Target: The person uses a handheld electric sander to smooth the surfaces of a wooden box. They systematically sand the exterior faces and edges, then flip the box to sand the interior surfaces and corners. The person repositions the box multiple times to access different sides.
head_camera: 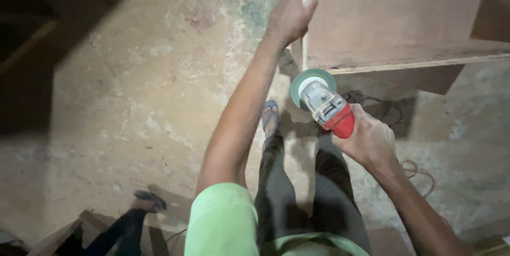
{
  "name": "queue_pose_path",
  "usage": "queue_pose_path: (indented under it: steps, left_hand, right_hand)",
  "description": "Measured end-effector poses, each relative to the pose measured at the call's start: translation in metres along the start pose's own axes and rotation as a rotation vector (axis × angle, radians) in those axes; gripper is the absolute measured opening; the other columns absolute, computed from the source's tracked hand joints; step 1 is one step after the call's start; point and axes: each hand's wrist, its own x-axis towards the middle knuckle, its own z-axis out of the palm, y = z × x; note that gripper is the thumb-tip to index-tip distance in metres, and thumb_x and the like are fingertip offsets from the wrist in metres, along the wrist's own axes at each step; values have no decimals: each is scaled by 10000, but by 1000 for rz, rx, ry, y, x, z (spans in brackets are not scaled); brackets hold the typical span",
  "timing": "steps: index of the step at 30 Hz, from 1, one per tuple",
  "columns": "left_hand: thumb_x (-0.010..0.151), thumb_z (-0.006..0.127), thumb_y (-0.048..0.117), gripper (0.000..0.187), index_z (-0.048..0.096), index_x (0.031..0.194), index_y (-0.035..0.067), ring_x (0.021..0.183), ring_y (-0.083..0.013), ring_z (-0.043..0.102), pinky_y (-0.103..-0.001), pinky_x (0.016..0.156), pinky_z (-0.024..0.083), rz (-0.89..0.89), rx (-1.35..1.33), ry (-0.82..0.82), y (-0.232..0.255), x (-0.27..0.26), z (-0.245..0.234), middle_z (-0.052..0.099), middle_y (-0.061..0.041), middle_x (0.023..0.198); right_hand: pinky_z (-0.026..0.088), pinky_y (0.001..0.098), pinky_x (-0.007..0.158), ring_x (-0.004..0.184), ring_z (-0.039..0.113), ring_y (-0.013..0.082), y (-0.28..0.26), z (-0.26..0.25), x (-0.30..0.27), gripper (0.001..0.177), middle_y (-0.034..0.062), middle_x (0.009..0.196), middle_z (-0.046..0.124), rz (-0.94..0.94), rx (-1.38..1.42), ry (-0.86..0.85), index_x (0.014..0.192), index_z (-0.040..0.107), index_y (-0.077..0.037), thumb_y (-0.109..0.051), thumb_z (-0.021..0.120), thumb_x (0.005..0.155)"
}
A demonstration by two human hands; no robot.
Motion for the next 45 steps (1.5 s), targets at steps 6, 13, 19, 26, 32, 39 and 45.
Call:
queue_pose_path:
  steps: [6,13,19,26,32,39,45]
  left_hand:
    - [1000,542,266,792,148,1644,25,1516,-465,363,-470,1227,374,106,-178,-10,-4,-10,-12,302,-280,1657]
    - [1036,538,214,766,130,1643,-13,1616,-385,189,-411,1331,190,89,-89,-46,-1,-10,-15,193,-262,1717]
    - [1079,554,277,641,297,1571,-44,1516,-429,331,-456,1271,268,123,24,-40,-9,-8,-22,357,-301,1608]
    - [1193,462,468,626,656,1229,-126,1071,-456,653,-544,911,510,86,207,-88,-47,-13,-31,683,-340,1122]
    - [1115,410,510,682,698,868,-57,705,-317,679,-479,724,543,-403,180,-235,-26,-19,-44,671,-185,722]
    - [1093,427,451,580,639,1197,-79,981,-352,667,-474,843,508,-311,211,-174,-30,-13,-44,680,-254,1032]
    - [1082,423,435,580,631,1253,-79,1151,-406,632,-484,989,470,-262,229,-159,-27,-13,-45,669,-299,1152]
  right_hand:
    - [554,547,746,867,707,436,26,-14,-1,583,198,914,736,47,39,37,1137,594,-117,-396,816,676]
    - [548,554,744,872,704,451,78,-46,-4,621,222,896,730,178,67,10,1131,591,-111,-455,847,681]
    - [553,549,754,864,706,453,140,-58,-4,618,212,933,731,140,114,133,1202,595,-117,-349,818,674]
    - [555,536,735,865,705,448,215,-87,-3,570,221,921,729,273,187,160,1149,603,-102,-337,829,681]
    - [562,522,741,871,710,445,280,-104,-2,608,235,936,724,350,237,189,1155,602,-76,-336,839,660]
    - [538,502,775,924,697,412,339,-130,0,709,227,1029,703,422,344,264,1288,596,-71,-390,856,710]
    - [554,483,831,966,718,400,384,-138,-10,658,219,1082,732,535,287,356,1260,667,-63,-311,838,675]
